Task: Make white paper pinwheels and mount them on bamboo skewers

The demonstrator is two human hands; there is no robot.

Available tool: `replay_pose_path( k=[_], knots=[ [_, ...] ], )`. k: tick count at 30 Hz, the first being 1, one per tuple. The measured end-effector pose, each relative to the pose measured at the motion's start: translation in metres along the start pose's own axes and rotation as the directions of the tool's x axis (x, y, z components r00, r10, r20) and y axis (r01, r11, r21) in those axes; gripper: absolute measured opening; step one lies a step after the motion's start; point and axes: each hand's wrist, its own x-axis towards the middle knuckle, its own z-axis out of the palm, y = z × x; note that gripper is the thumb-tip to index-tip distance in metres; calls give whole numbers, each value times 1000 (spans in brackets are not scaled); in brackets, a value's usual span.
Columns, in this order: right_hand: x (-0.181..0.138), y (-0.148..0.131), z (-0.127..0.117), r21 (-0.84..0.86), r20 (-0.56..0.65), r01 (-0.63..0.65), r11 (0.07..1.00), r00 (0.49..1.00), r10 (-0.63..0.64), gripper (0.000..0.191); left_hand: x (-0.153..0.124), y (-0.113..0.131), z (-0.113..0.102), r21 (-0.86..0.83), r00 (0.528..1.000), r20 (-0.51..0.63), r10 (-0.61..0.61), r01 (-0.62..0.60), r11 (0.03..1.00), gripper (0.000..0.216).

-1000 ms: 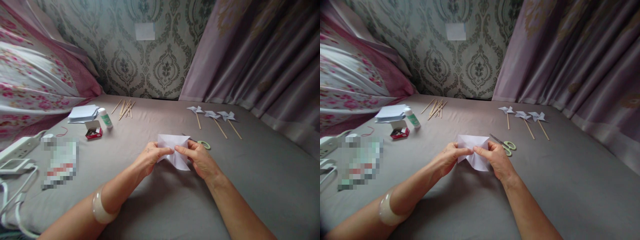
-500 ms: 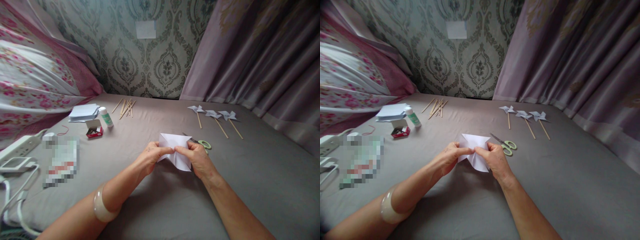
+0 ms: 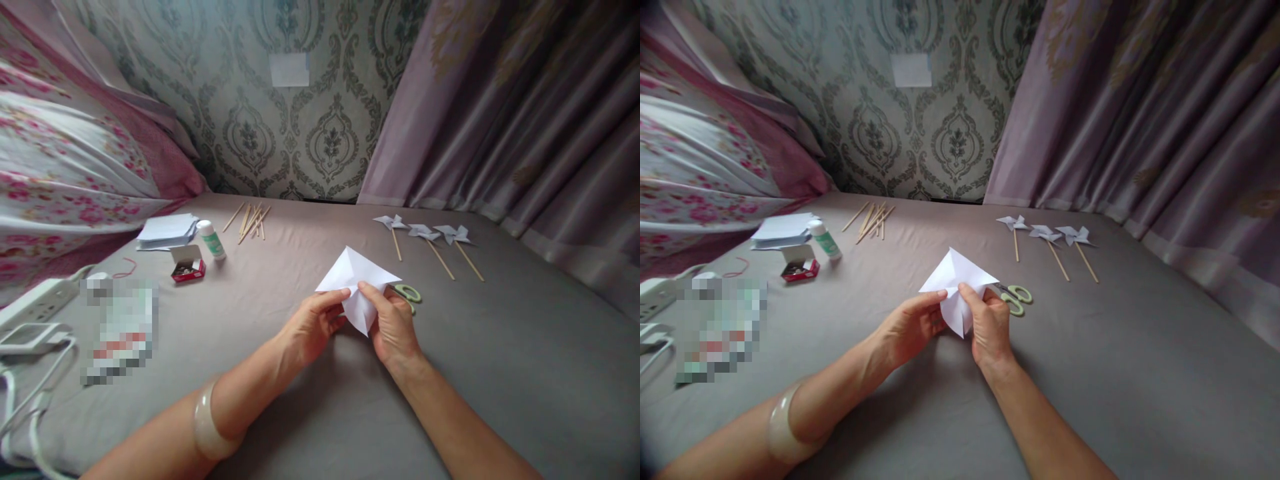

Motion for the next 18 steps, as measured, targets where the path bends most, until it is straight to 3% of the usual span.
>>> replay_pose_path(
  k=[12, 16, 18],
  knots=[
    [-8, 10, 7, -59, -1, 19, 998, 1000, -19, 32, 4, -4, 1, 17, 992, -117, 47, -45, 999, 23],
    [-7, 3, 1, -187, 172, 37, 982, 985, -5, 39, 5, 7, 0, 6, 982, -185, 44, -44, 999, 22],
    [-4, -3, -6, -309, 203, 172, 935, 973, -112, 41, 5, 17, -1, -9, 969, -241, 55, -59, 998, 20]
  ],
)
